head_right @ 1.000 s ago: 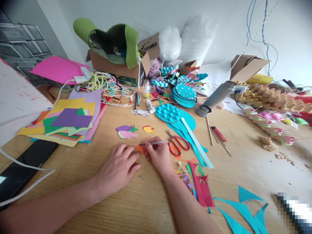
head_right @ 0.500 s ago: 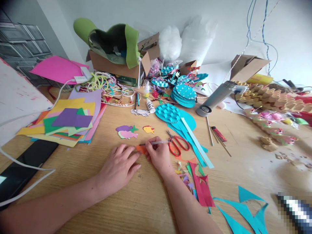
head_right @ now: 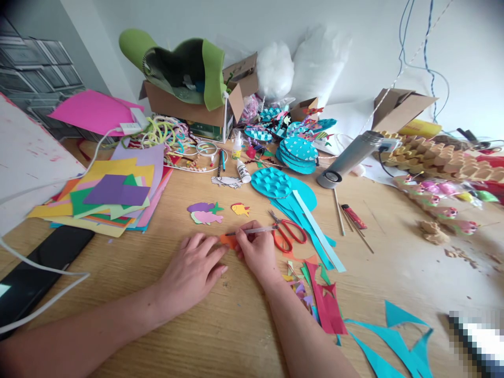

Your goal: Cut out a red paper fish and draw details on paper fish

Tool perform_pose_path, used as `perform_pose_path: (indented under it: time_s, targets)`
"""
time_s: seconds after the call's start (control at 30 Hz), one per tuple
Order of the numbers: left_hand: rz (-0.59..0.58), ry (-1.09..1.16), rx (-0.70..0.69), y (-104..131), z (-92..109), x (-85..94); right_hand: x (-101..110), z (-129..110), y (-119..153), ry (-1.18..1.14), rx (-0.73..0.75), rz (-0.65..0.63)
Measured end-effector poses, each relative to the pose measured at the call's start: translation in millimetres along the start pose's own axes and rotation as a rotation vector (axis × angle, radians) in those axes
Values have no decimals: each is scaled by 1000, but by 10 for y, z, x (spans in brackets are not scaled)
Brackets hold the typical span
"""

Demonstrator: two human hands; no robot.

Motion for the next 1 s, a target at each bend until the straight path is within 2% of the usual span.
perform_pose_path:
  time_s: [1.0]
  targets:
    - [6, -5, -1, -5, 0, 1, 10, -2, 8, -1, -10, 14]
Point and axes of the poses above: each hand's wrist, its own y-axis away from the middle knuckle, its own x-axis out of the back of the hand, z = x × y, the point moved 7 cm from there along -y, towards the middle knuckle, and after that the axes turned 6 degrees about -z, right-handed, at the moved point
